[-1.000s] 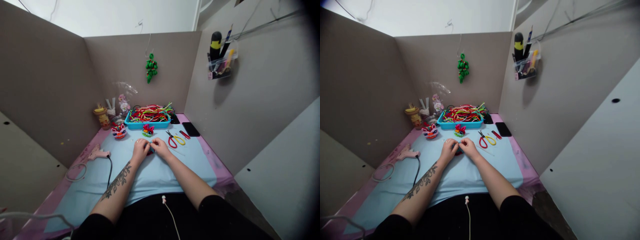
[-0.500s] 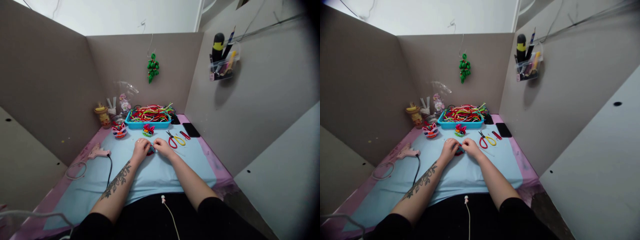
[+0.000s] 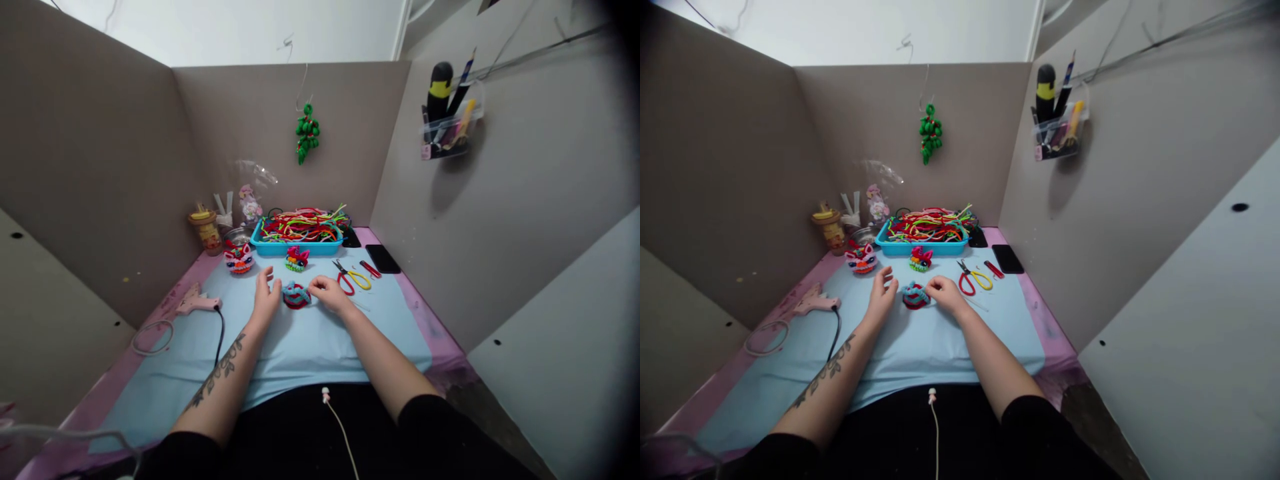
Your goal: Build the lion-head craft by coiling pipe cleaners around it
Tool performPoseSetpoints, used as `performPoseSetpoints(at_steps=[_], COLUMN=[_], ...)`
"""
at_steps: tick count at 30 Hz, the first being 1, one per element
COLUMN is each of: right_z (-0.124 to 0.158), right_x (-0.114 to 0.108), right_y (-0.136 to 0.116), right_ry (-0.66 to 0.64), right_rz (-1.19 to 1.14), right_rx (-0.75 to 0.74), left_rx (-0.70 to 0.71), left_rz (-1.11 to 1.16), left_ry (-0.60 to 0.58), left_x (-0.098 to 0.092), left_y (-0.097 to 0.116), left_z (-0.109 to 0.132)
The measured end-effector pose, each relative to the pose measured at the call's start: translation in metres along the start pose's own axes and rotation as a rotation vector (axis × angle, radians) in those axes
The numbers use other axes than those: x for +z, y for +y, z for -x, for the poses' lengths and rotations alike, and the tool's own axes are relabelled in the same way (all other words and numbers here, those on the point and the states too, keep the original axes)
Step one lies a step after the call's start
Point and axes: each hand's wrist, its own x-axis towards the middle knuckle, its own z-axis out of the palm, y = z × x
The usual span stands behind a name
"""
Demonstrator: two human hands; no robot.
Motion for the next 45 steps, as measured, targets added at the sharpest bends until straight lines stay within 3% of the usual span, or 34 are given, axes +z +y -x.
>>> performPoseSetpoints(at_steps=[3, 5, 12, 16, 23, 29, 32, 39, 45], right_z=[0.007, 0.011, 0.010, 0.007, 0.003, 0.004, 0.004, 0.002, 0.001], right_x=[-0.005, -0.006, -0.001, 0.001, 0.002, -0.003, -0.008, -0.013, -0.013], right_y=[-0.001, 0.000, 0.006, 0.009, 0.020, 0.015, 0.012, 0.012, 0.012], right_ry=[-0.102, -0.166, -0.153, -0.134, -0.079, -0.073, -0.004, 0.173, 0.213], right_rz=[0.097, 0.138, 0.306, 0.363, 0.394, 0.110, -0.004, 0.314, 0.268], right_rx=[0.024, 0.060, -0.012, -0.114, -0.140, -0.058, 0.028, 0.059, 0.091], left_rx=[-0.371, -0.540, -0.771, -0.805, -0.866, -0.868, -0.834, -0.768, -0.725], left_rz=[0.117, 0.219, 0.465, 0.533, 0.688, 0.577, 0.541, 0.730, 0.765], left_ry=[-0.008, -0.035, -0.095, -0.129, -0.357, -0.320, -0.271, -0.281, -0.300], left_x=[-0.013, -0.019, -0.023, -0.017, -0.004, 0.007, 0.011, 0.021, 0.030], left_y=[0.001, 0.006, 0.023, 0.022, 0.017, 0.010, 0.007, 0.011, 0.017], left_z=[0.010, 0.015, 0.006, 0.000, -0.012, -0.023, -0.026, -0.019, -0.011])
